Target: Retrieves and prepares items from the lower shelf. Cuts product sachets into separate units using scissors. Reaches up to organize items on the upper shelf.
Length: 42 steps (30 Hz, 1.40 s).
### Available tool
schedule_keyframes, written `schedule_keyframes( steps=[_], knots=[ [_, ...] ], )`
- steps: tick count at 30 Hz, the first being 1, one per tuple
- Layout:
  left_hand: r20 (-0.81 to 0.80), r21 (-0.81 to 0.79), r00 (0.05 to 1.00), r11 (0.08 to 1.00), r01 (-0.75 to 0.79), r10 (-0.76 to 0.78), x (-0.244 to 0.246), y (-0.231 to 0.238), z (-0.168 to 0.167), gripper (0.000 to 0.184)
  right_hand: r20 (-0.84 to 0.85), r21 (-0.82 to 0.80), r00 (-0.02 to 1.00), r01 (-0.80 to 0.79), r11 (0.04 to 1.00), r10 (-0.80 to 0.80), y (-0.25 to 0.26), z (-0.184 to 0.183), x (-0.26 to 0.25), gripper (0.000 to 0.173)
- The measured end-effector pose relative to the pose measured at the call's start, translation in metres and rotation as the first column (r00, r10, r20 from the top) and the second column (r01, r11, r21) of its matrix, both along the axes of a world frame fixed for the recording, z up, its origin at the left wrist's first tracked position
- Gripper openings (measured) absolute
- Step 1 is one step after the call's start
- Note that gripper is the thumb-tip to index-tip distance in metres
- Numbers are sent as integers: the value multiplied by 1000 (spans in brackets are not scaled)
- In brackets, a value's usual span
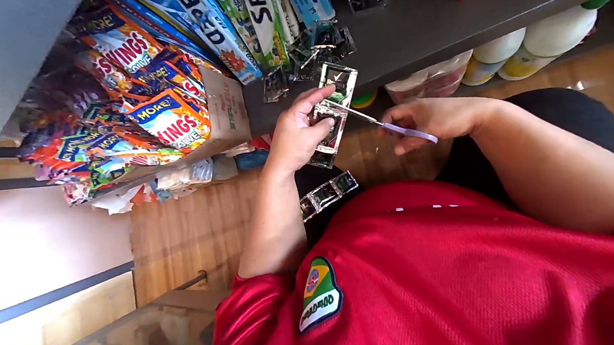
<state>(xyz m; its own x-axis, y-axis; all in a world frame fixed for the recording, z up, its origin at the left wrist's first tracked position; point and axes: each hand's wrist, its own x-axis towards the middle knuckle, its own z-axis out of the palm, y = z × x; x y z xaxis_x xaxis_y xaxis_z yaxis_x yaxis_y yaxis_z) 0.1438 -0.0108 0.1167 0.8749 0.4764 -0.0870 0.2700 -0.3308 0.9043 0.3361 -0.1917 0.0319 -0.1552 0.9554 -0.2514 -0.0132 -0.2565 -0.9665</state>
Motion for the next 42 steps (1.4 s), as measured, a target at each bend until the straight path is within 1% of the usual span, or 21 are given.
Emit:
schedule_keyframes(
  steps=[2, 8, 17, 25, 30, 36, 42],
  knots=[
    [-10, -11, 1000, 1000, 25, -25, 1, -2, 0, 52, -16, 2, 1000, -7, 1000, 7, 0, 0, 1, 35],
    [1, -33, 999, 999, 37, -37, 3, -2, -1, 51, -57, -1, 998, -15, 1000, 15, -1, 0, 1, 32],
    [-7, -78, 999, 996, 35, -36, 4, -3, 0, 53, -58, 1, 998, -15, 1000, 15, 0, -1, 0, 32],
    [-13, -59, 1000, 998, 25, -26, 3, -2, 0, 53, -66, -30, 997, -29, 999, 27, 0, 3, 0, 33],
    [-16, -41, 999, 999, 34, -34, 3, -2, -1, 51, -65, -19, 997, -35, 999, 34, 1, 2, -1, 33],
    [-27, -56, 999, 998, 27, -29, 3, -2, -1, 52, -63, -17, 998, -29, 999, 28, 1, 1, -1, 33],
    [-2, -68, 999, 997, 41, -42, 3, -2, 0, 52, -68, -27, 998, -18, 999, 16, 1, 1, -1, 32]
  ],
)
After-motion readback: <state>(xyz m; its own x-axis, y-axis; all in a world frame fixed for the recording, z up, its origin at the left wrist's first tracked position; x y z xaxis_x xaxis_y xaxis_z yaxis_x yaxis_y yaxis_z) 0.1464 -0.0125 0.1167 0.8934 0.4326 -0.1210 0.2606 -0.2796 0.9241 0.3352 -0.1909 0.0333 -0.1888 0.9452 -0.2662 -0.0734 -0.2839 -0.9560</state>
